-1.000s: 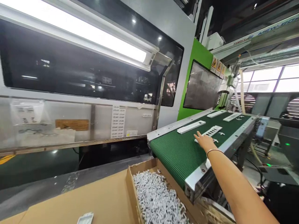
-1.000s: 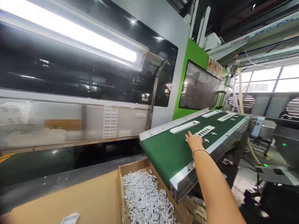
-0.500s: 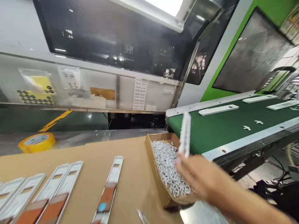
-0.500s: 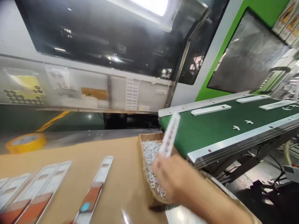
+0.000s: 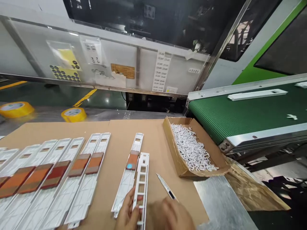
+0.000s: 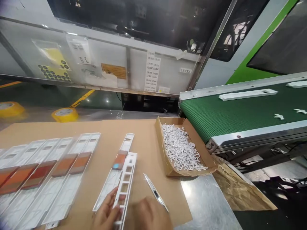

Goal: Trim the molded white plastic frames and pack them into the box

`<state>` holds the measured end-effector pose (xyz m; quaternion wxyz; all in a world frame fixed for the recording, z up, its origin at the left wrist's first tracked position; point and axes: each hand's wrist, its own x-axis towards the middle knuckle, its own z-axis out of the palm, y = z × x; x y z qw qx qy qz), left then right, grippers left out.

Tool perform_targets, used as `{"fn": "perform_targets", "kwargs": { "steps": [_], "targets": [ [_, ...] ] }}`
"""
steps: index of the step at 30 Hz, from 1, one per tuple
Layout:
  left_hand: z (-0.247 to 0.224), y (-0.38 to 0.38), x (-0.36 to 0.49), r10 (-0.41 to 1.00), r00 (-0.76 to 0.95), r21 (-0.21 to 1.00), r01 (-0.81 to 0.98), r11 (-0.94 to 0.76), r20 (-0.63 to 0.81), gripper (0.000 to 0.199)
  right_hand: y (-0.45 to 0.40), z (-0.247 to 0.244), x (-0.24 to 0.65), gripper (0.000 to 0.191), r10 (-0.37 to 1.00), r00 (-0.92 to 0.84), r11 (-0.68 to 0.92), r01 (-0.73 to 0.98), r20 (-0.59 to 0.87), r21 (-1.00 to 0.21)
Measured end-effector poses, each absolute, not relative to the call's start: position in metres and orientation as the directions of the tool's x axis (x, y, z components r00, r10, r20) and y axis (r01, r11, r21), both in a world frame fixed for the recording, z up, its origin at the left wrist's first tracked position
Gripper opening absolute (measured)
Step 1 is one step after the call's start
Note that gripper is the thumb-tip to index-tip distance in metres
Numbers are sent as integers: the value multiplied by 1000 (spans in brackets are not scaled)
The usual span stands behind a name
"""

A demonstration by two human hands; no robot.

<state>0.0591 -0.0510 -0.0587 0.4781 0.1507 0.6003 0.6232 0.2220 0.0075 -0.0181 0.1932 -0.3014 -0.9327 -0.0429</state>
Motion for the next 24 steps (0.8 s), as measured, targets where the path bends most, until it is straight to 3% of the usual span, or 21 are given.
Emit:
{"fn": "perform_targets", "kwargs": {
  "steps": [3,6,9,12,16,19,24],
  "targets": [
    [-83,-66,68,798,-583,988,-94,119,-151,44,32,-47,222,25,753,-556,626,770,353,-121],
    [-101,-75,80,812,-579,959,262,105,69,38,43,-57,221,21,848,-443,502,847,290,-173],
    [-111,-80,88,802,-562,821,543,174,202,41,46,-54,224,19,873,-419,472,854,250,-218],
    [-107,-78,90,771,-469,547,815,190,430,59,46,-47,231,22,877,-427,476,832,221,-284],
    [-87,-63,80,818,-228,289,954,79,529,68,46,-41,237,25,860,-480,507,764,174,-400],
    [-76,-48,67,870,-88,217,976,-22,486,60,45,-36,232,34,835,-530,535,716,151,-448],
    [-89,-54,64,891,39,138,984,-113,453,48,47,-24,218,37,825,-559,546,755,78,-362]
  ]
}}
